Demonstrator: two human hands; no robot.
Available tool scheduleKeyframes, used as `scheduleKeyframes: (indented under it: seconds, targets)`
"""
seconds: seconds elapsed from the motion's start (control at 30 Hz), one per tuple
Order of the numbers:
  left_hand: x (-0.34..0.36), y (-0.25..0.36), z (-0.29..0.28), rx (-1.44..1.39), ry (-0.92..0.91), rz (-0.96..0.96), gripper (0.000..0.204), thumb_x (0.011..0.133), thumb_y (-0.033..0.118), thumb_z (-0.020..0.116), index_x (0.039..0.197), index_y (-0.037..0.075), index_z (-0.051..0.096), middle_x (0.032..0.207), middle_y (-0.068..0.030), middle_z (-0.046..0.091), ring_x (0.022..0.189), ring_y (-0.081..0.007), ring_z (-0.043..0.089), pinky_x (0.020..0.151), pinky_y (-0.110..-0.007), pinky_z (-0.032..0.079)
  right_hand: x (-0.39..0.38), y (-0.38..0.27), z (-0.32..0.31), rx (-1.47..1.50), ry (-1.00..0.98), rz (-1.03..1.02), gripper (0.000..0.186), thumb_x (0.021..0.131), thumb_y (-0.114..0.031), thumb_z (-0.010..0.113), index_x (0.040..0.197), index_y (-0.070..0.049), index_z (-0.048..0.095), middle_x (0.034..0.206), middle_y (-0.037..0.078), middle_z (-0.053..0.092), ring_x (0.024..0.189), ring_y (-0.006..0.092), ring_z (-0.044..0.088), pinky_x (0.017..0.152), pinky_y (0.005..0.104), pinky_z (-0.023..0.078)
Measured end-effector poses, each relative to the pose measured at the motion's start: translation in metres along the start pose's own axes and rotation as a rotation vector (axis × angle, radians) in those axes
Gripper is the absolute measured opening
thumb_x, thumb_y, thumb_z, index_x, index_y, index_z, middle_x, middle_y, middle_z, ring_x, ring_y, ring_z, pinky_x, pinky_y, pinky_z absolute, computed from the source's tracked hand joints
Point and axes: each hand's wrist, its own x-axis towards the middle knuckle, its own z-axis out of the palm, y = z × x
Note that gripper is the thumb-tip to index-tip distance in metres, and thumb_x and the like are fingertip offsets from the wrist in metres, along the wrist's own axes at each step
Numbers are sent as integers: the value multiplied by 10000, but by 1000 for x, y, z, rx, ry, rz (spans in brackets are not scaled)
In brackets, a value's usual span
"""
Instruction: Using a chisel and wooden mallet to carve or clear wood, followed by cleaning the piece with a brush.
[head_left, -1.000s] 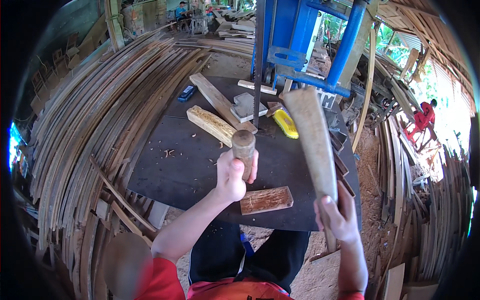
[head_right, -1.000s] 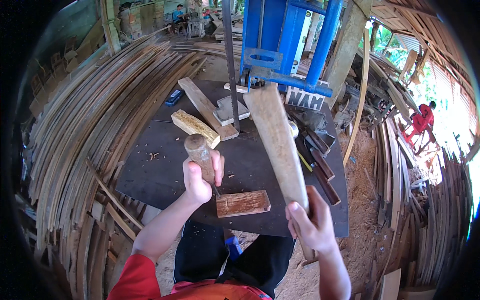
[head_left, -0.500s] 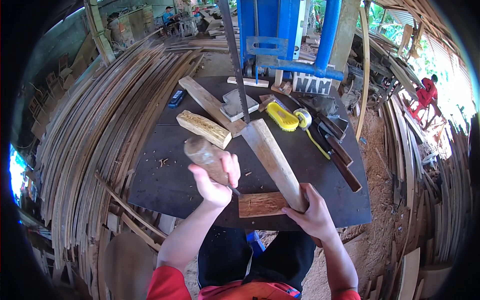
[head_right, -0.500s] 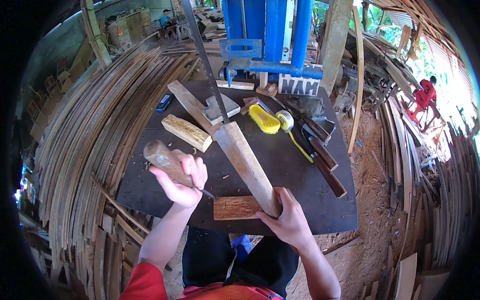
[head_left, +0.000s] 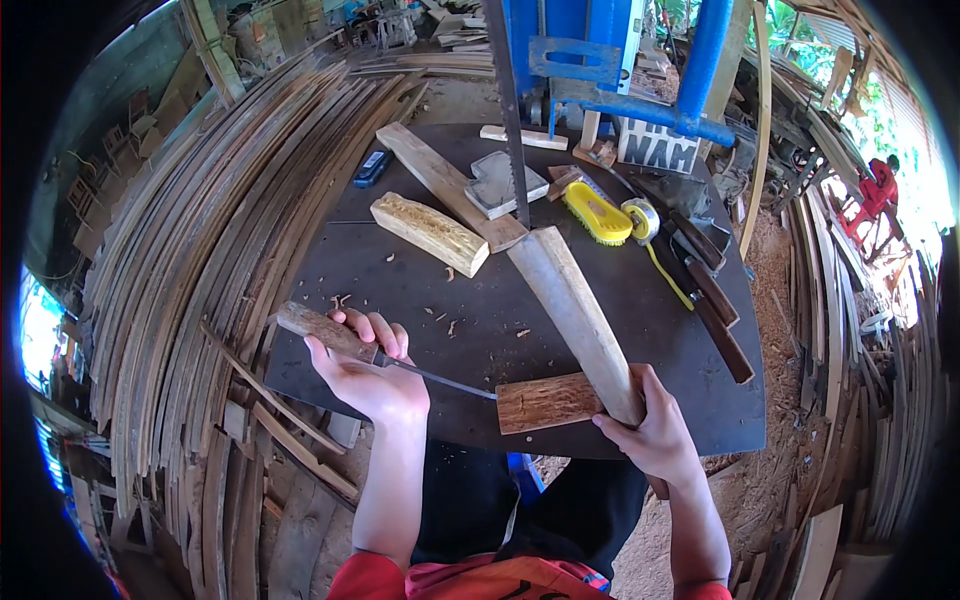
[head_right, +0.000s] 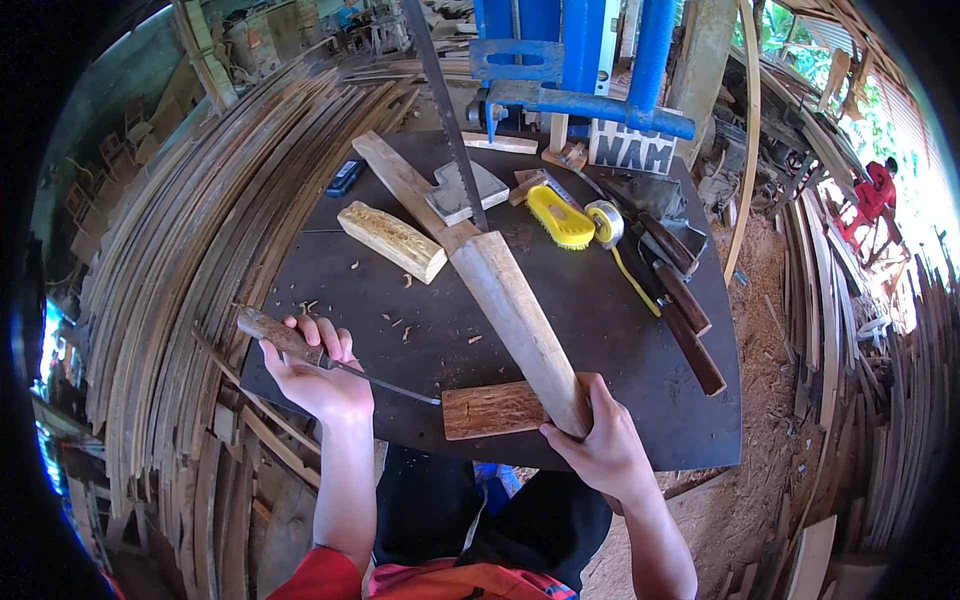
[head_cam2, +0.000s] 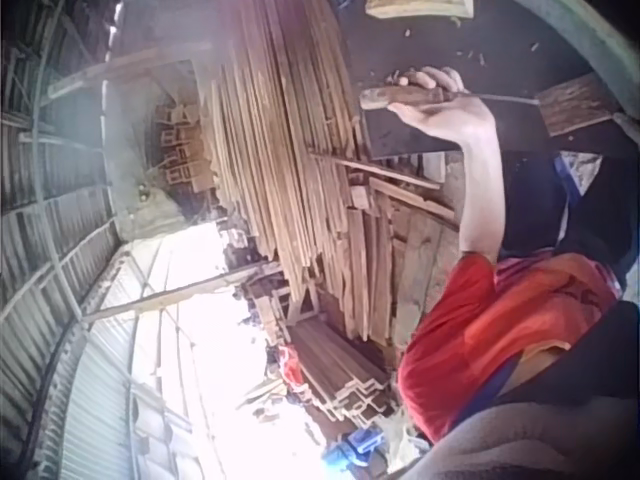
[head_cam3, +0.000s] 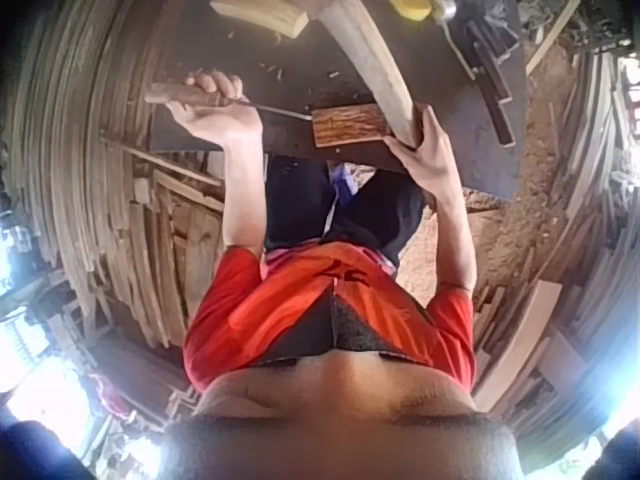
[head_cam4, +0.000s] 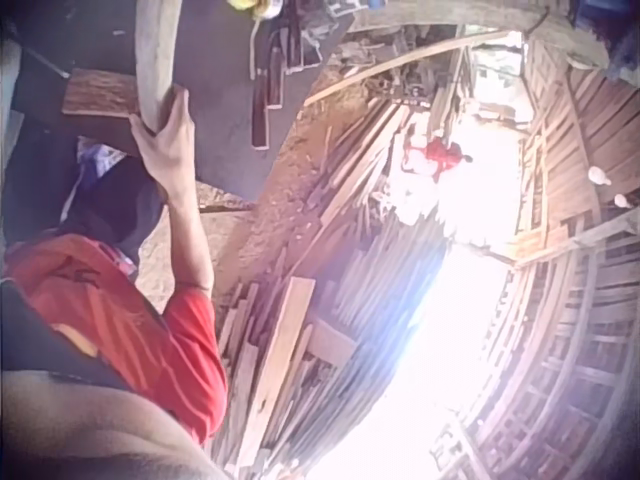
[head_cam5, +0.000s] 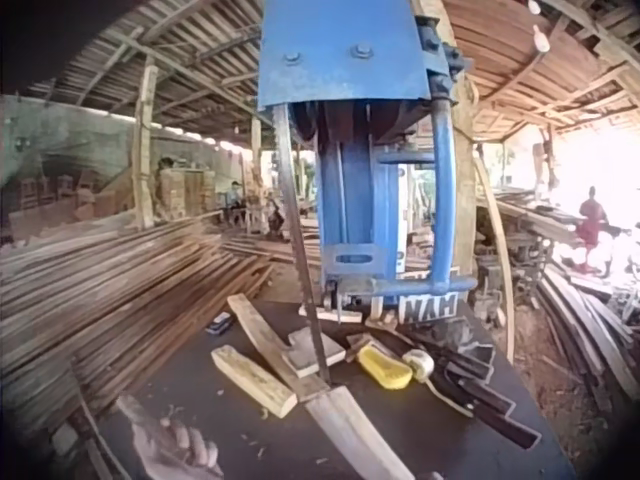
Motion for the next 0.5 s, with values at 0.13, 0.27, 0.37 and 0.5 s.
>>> scheduleKeyframes:
  seconds: [0.13, 0.27, 0.37, 0.5]
  targets:
    - [-5, -4, 5, 122, -12, 106, 475, 1043, 612, 425, 1107, 148, 504, 791, 2, 497, 580, -122, 429, 565, -288, 327, 0, 0, 0, 16, -21, 43, 563, 807, -140, 828, 1235, 32, 505, 1035, 264, 655, 981, 404, 684, 874, 412, 516]
    - [-7, -7, 7, 150, -85, 121, 452, 1061, 588, 408, 1133, 155, 517, 821, 4, 484, 611, -117, 427, 587, -284, 326, 1, 0, -1, -25, -8, -24, 565, 809, -143, 827, 1240, 30, 505, 1040, 261, 654, 987, 393, 682, 879, 411, 512]
    - [-11, -8, 6, 184, -121, 120, 442, 1069, 577, 403, 1141, 159, 527, 834, 10, 478, 619, -114, 426, 597, -280, 327, 2, -2, 1, -22, -11, -14, 563, 809, -138, 823, 1242, 32, 505, 1040, 257, 654, 990, 390, 680, 884, 413, 511]
    - [-17, -13, 11, 228, -112, 127, 451, 1063, 596, 399, 1155, 166, 497, 831, 9, 473, 621, -106, 433, 592, -273, 324, 1, 1, 0, -20, -6, -11, 564, 808, -130, 820, 1247, 33, 505, 1047, 257, 654, 1000, 391, 679, 892, 415, 511]
